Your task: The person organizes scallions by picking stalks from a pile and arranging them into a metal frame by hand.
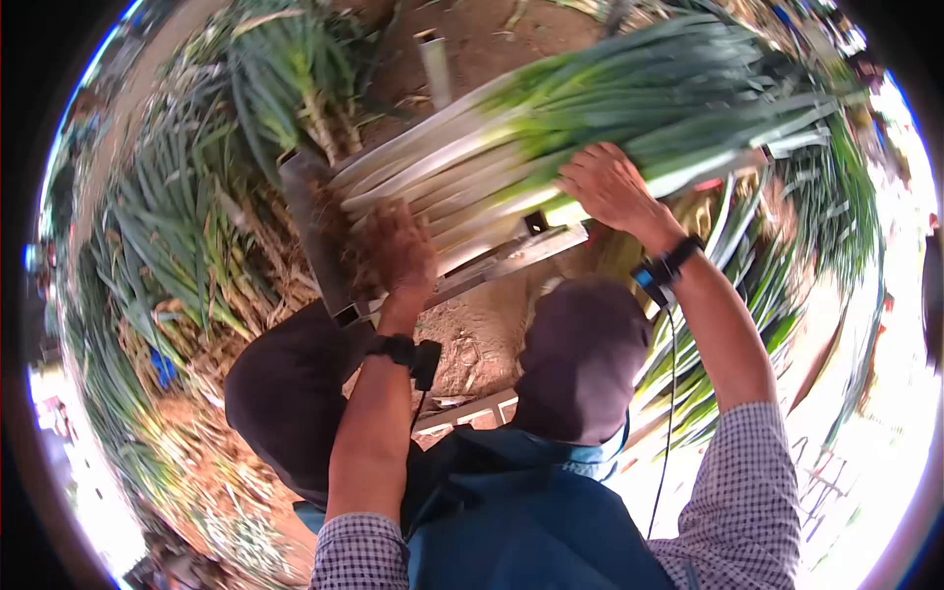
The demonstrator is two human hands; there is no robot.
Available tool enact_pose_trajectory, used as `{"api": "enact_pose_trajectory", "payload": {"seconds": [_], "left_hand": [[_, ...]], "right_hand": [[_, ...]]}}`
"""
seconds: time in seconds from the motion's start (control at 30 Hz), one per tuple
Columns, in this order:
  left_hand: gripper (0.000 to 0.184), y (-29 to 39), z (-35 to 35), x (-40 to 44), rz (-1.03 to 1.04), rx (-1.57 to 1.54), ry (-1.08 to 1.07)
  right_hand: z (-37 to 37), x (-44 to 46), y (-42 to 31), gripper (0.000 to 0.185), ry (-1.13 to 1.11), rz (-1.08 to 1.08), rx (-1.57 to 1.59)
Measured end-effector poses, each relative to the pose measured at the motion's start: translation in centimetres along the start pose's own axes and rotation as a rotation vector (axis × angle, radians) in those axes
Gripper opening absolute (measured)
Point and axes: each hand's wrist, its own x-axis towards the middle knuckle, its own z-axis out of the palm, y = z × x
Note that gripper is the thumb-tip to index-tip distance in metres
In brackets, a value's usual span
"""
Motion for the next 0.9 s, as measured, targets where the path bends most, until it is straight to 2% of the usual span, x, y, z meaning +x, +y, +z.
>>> {"api": "enact_pose_trajectory", "payload": {"seconds": [0.1,0.13,0.23,0.33,0.43,0.47,0.53,0.67,0.73,0.83,0.9], "left_hand": [[0.047,-0.8,0.8,0.1,-0.002,0.026,-0.055],[0.047,-0.8,0.5,0.3,0.006,0.008,-0.068],[0.048,-2.0,0.9,0.1,0.019,-0.049,-0.102],[0.053,-2.7,2.0,0.8,0.045,-0.161,-0.107],[0.056,-3.0,1.1,0.9,-0.027,-0.093,-0.193],[0.063,-3.3,1.6,0.8,-0.059,-0.108,-0.137],[0.071,-6.7,3.7,0.9,0.059,-0.002,-0.157],[0.088,-6.2,3.7,0.0,0.009,-0.255,-0.21],[0.083,-5.5,2.8,0.1,0.007,-0.247,-0.169],[0.066,-3.0,1.6,-0.3,0.085,0.097,-0.031],[0.056,-2.6,2.0,-0.5,0.058,0.077,0.047]], "right_hand": [[0.4,-0.5,0.6,0.022,0.009,-0.017,-0.033],[-0.5,-0.8,0.2,0.025,0.002,0.095,-0.116],[-1.5,-2.5,2.2,0.035,0.227,0.215,-0.24],[-0.5,-3.6,3.9,0.035,0.367,0.252,-0.193],[1.0,-3.9,4.3,0.031,0.472,0.273,-0.18],[1.5,-3.9,4.6,0.031,0.518,0.26,-0.187],[1.5,-4.2,4.8,0.031,0.533,0.253,-0.154],[3.2,-4.6,5.2,0.029,0.651,0.227,-0.089],[2.9,-4.2,5.3,0.027,0.678,0.232,-0.073],[1.3,-4.0,4.8,0.023,0.574,0.252,-0.07],[0.4,-3.8,4.3,0.022,0.527,0.258,-0.046]]}}
